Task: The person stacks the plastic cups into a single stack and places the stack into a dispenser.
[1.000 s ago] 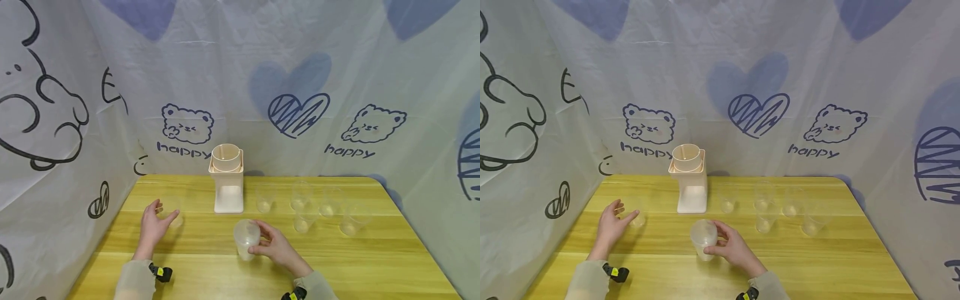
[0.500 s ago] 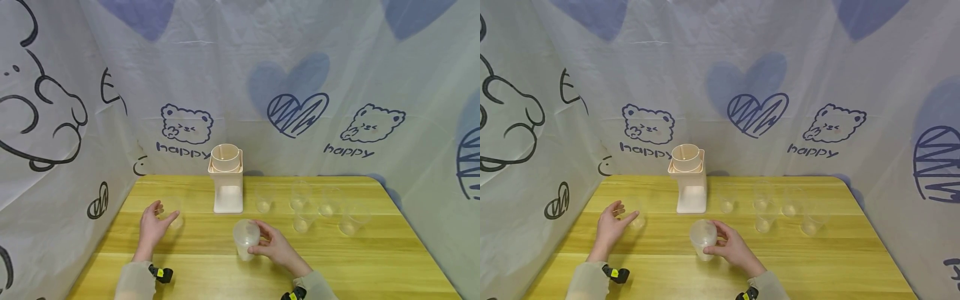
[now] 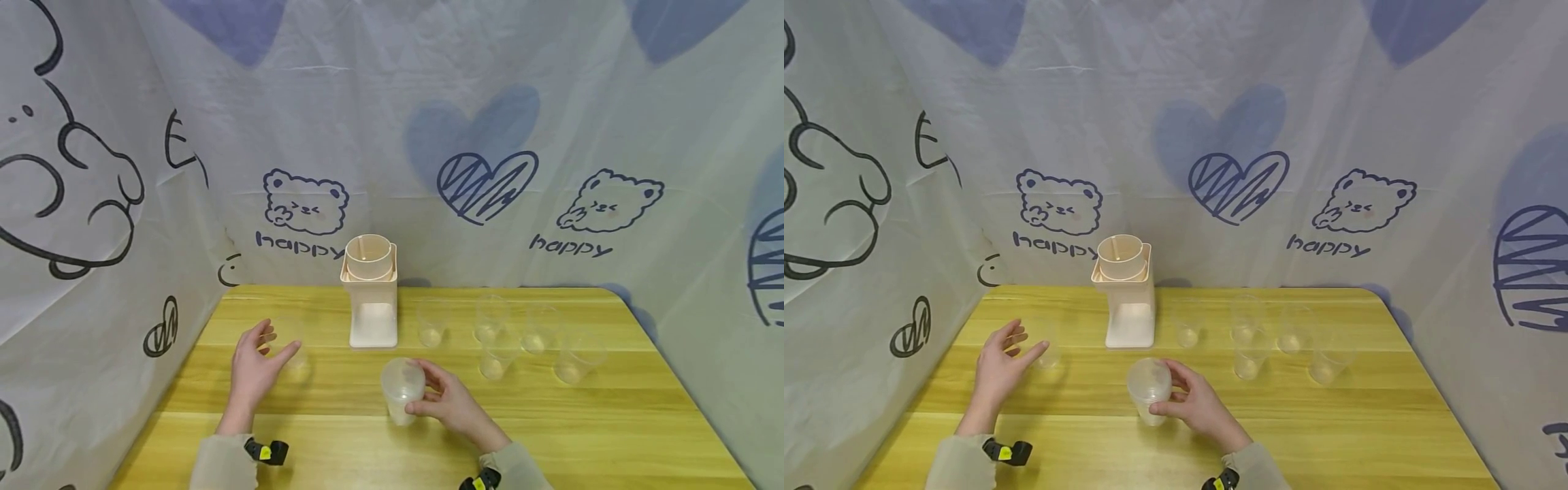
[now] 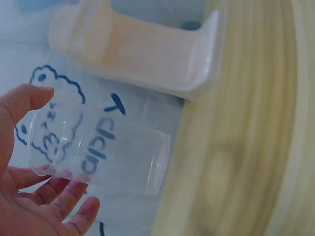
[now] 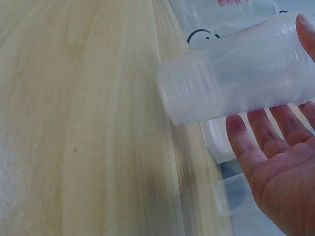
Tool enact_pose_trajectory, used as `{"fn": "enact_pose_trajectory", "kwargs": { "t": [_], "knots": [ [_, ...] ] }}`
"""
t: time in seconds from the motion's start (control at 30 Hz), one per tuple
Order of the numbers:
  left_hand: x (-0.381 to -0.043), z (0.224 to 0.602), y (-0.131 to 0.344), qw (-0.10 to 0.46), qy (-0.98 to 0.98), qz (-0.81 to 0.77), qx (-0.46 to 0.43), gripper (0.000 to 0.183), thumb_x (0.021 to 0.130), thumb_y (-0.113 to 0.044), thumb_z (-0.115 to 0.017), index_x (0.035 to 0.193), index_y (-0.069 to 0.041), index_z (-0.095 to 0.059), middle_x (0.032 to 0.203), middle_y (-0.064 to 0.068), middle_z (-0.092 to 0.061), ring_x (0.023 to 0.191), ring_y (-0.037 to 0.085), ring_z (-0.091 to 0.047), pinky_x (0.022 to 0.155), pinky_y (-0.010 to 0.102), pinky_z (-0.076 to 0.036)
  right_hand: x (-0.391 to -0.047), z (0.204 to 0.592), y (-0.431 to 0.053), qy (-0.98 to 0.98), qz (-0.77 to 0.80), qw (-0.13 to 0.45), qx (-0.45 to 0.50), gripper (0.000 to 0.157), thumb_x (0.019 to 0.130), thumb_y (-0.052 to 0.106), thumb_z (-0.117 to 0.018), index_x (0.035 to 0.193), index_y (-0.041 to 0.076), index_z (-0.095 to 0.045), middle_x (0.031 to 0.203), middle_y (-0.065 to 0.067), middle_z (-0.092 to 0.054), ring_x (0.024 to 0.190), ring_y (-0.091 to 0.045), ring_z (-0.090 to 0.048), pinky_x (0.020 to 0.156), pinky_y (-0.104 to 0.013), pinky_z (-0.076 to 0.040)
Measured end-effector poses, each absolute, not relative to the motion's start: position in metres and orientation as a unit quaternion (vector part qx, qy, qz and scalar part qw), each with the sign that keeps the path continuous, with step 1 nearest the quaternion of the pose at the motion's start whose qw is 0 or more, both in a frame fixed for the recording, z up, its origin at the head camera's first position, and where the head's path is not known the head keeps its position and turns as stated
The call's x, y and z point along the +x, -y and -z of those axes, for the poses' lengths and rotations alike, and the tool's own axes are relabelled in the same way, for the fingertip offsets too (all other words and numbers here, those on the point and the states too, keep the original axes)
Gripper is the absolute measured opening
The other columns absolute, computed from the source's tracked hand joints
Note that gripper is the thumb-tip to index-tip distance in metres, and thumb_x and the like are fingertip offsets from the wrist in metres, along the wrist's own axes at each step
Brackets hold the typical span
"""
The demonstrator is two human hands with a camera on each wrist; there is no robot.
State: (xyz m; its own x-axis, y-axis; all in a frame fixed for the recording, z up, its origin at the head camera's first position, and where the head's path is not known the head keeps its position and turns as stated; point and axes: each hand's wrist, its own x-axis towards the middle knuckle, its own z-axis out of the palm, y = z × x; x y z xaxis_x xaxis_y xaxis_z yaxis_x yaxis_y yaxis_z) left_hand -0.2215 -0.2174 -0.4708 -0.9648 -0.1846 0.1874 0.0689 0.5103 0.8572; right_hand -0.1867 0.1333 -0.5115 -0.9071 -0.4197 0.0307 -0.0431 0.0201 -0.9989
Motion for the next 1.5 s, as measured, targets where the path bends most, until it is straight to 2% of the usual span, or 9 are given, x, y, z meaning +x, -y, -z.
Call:
{"fn": "enact_pose_trajectory", "kwargs": {
  "t": [0.23,0.67,0.97,1.2,1.5],
  "knots": [
    [-0.211,0.454,0.204,0.144,0.857,0.496,0.002,0.081,0.083,-0.029,-0.081,0.145,0.003,-0.040,0.128,0.019,-0.049,0.117,0.033,-0.049,0.100,0.049,-0.043,-0.187,0.511,-0.134,-0.701,0.680,0.143,-0.164,0.077,0.081,0.011,-0.081,0.145,-0.003,-0.041,0.140,-0.022,-0.047,0.127,-0.035,-0.048,0.100,-0.037,-0.048],
    [-0.195,0.420,0.177,0.162,0.843,0.509,-0.061,0.074,0.076,-0.017,-0.086,0.138,0.000,-0.049,0.127,0.016,-0.060,0.115,0.028,-0.054,0.097,0.044,-0.045,-0.187,0.510,-0.133,-0.703,0.677,0.145,-0.163,0.076,0.082,0.011,-0.081,0.145,-0.002,-0.041,0.140,-0.022,-0.048,0.127,-0.036,-0.048,0.100,-0.039,-0.048],
    [-0.187,0.407,0.160,0.168,0.829,0.519,-0.123,0.068,0.073,-0.014,-0.088,0.131,-0.002,-0.056,0.123,0.009,-0.065,0.110,0.022,-0.059,0.093,0.041,-0.047,-0.188,0.511,-0.133,-0.698,0.681,0.146,-0.165,0.076,0.083,0.011,-0.080,0.146,-0.003,-0.039,0.140,-0.023,-0.047,0.127,-0.036,-0.048,0.099,-0.037,-0.049],
    [-0.182,0.398,0.146,0.154,0.817,0.532,-0.159,0.067,0.071,-0.015,-0.090,0.129,-0.004,-0.057,0.121,0.004,-0.065,0.110,0.020,-0.059,0.098,0.043,-0.046,-0.186,0.511,-0.133,-0.701,0.679,0.145,-0.165,0.076,0.083,0.012,-0.080,0.146,-0.003,-0.039,0.140,-0.023,-0.047,0.128,-0.036,-0.047,0.100,-0.038,-0.048],
    [-0.179,0.392,0.128,0.149,0.809,0.534,-0.195,0.071,0.066,-0.012,-0.092,0.127,-0.004,-0.059,0.117,0.006,-0.063,0.110,0.021,-0.057,0.101,0.046,-0.044,-0.187,0.512,-0.132,-0.701,0.680,0.135,-0.169,0.076,0.082,0.009,-0.081,0.145,-0.003,-0.040,0.139,-0.024,-0.048,0.127,-0.037,-0.047,0.101,-0.039,-0.047]
  ]
}}
